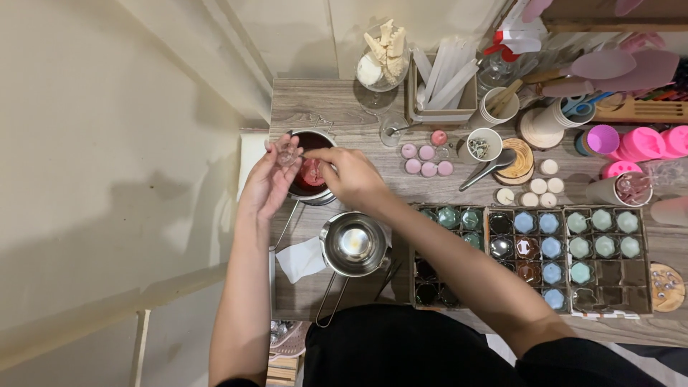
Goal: The recorder prepares colored wax melts by melting wax pieces in a small pot, mixing colors, and placing them into silicone molds.
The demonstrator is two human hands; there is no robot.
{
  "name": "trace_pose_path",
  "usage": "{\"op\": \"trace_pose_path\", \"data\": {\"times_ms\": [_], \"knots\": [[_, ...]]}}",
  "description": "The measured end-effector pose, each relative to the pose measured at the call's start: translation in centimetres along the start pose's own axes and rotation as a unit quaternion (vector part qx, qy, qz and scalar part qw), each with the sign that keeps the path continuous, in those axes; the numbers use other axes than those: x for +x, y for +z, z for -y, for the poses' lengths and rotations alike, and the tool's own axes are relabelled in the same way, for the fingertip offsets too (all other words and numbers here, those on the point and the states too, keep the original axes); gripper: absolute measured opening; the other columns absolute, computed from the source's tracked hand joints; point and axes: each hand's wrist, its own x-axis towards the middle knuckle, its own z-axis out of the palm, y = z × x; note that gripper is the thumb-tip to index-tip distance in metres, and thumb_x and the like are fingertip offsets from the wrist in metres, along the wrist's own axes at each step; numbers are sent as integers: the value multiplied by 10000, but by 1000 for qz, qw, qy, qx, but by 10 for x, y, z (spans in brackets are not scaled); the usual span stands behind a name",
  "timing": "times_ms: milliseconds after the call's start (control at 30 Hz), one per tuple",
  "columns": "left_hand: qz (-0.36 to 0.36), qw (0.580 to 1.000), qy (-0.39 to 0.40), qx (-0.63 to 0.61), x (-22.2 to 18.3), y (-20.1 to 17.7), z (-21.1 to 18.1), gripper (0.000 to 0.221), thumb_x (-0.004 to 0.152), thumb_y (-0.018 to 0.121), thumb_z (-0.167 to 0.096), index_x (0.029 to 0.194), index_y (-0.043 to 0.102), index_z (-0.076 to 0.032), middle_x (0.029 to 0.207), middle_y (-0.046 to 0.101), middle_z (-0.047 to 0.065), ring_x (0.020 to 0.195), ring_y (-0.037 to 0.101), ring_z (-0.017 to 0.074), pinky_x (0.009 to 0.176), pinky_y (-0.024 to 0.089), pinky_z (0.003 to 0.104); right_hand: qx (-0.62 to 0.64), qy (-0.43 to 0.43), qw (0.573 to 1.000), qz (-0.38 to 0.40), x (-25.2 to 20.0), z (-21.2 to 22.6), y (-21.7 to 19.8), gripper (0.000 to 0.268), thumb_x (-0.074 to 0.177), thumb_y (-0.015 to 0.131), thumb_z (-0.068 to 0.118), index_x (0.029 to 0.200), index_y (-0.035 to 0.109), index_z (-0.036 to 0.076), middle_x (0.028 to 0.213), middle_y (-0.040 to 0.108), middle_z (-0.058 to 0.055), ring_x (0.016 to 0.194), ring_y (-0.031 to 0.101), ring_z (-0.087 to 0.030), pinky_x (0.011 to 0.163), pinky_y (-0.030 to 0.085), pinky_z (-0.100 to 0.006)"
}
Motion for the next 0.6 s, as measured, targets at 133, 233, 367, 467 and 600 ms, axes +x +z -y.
{"op": "trace_pose_path", "data": {"times_ms": [133, 233, 367, 467, 600], "knots": [[30, 1000, -4, -6, -3, 0, -2, 503, 1015, 644, -265, 1424, 527, 4, 1372, 639, 134, 1221, 648, 236, 1072, 536, 348, -77, -27, 996, 25, -1, 13, -12, 339, 922, 559, 127, 1208, 741, 133, 1051, 731, -154, 935, 701, -360, 835, 548, -470], [18, 1000, -14, 4, -2, 0, -3, 529, 1005, 652, -254, 1448, 514, 1, 1359, 640, 137, 1202, 657, 234, 1064, 546, 347, -201, -62, 977, 41, 4, 9, -12, 353, 890, 611, 145, 1215, 747, 165, 942, 681, -145, 856, 691, -344, 780, 552, -469], [11, 1000, -18, 13, 0, -2, -3, 548, 1007, 650, -256, 1467, 503, 3, 1352, 647, 138, 1190, 660, 226, 1062, 550, 350, -244, -100, 964, 24, 9, 13, -18, 320, 873, 638, 169, 1165, 768, 186, 903, 665, -109, 832, 677, -336, 750, 552, -465], [18, 1000, -14, 8, 0, 1, -2, 556, 1006, 651, -247, 1478, 483, -7, 1356, 648, 130, 1195, 659, 220, 1071, 547, 347, -233, -110, 966, -5, 7, 10, -12, 326, 896, 625, 153, 1195, 758, 162, 952, 675, -123, 870, 696, -330, 774, 562, -457], [22, 1000, -17, 3, 2, 0, 2, 546, 1015, 640, -240, 1483, 470, -15, 1356, 646, 133, 1191, 660, 222, 1063, 549, 351, -246, -86, 965, 12, 8, 15, -12, 314, 893, 624, 155, 1171, 769, 170, 966, 684, -137, 860, 697, -336, 766, 562, -461]]}}
